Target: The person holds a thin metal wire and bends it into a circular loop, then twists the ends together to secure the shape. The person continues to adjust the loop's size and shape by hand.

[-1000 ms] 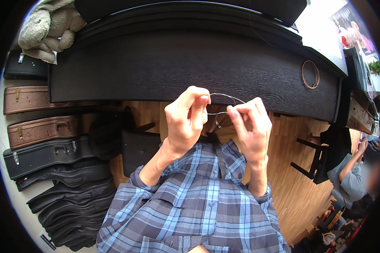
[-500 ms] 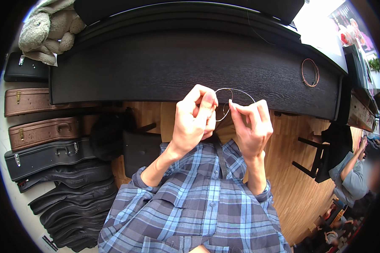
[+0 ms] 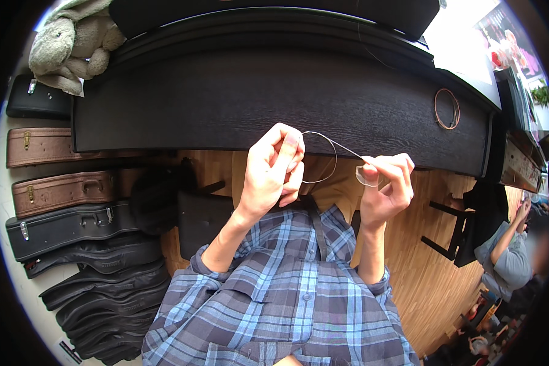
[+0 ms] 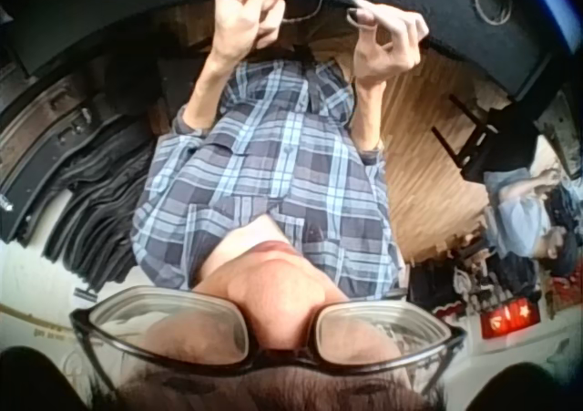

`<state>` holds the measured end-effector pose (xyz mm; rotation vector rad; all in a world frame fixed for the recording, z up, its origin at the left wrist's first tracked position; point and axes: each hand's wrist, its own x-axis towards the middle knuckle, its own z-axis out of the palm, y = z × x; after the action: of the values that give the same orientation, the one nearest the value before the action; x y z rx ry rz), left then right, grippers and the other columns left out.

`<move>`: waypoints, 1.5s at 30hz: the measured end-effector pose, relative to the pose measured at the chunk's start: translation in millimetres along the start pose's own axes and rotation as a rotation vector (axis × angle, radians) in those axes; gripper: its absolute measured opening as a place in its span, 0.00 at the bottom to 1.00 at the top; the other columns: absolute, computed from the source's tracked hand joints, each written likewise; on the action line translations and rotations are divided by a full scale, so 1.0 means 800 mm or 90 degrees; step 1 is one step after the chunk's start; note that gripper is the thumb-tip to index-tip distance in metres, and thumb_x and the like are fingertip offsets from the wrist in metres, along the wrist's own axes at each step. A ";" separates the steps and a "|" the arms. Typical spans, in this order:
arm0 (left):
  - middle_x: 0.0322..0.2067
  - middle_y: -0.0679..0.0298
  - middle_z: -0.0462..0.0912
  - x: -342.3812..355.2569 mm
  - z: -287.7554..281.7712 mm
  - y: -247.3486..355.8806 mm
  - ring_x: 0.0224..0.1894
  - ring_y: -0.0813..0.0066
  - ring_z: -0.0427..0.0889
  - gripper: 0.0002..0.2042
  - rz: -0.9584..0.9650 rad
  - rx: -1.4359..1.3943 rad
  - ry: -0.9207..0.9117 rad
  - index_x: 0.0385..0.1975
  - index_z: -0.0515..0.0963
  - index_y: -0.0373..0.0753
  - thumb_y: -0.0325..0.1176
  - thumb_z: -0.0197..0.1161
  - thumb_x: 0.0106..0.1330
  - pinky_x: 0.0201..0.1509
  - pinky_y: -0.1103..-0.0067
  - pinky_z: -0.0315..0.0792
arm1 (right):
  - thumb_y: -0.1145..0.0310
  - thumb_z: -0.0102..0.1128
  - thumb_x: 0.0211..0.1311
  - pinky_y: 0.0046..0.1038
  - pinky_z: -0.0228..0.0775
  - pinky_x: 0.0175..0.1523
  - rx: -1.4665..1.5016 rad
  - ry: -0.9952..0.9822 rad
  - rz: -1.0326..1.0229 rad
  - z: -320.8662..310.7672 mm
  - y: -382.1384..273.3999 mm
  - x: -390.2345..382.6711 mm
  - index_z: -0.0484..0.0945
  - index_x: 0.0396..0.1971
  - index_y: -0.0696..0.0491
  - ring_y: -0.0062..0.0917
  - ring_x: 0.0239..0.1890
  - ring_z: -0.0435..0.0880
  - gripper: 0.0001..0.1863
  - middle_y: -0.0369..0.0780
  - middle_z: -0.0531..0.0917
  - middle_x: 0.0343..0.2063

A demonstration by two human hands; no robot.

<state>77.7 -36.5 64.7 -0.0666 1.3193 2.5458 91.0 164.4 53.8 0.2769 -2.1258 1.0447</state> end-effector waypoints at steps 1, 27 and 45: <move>0.19 0.72 0.62 0.000 -0.001 0.001 0.09 0.90 0.59 0.13 0.007 0.007 -0.008 0.34 0.68 0.36 0.36 0.49 0.81 0.08 0.85 0.57 | 0.70 0.74 0.58 0.28 0.63 0.49 0.050 -0.011 0.028 -0.003 0.002 0.001 0.86 0.31 0.50 0.18 0.26 0.76 0.04 0.31 0.85 0.25; 0.22 0.67 0.67 0.014 0.012 -0.008 0.10 0.81 0.67 0.13 0.038 -0.143 0.016 0.38 0.67 0.35 0.38 0.45 0.83 0.10 0.80 0.70 | 0.72 0.69 0.66 0.15 0.57 0.26 0.268 -0.250 0.380 0.008 0.005 -0.026 0.90 0.37 0.54 0.09 0.25 0.69 0.04 0.30 0.76 0.29; 0.17 0.68 0.67 0.014 0.008 -0.013 0.09 0.85 0.66 0.12 0.067 -0.002 0.024 0.37 0.68 0.34 0.36 0.47 0.82 0.08 0.83 0.67 | 0.81 0.60 0.68 0.33 0.75 0.63 0.472 -0.080 0.504 0.008 0.000 -0.015 0.54 0.65 0.52 0.34 0.60 0.78 0.32 0.46 0.68 0.61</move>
<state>69.8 -23.4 58.4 -0.0463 1.3669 2.6469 96.3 158.3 42.7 -0.1943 -1.8811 2.3186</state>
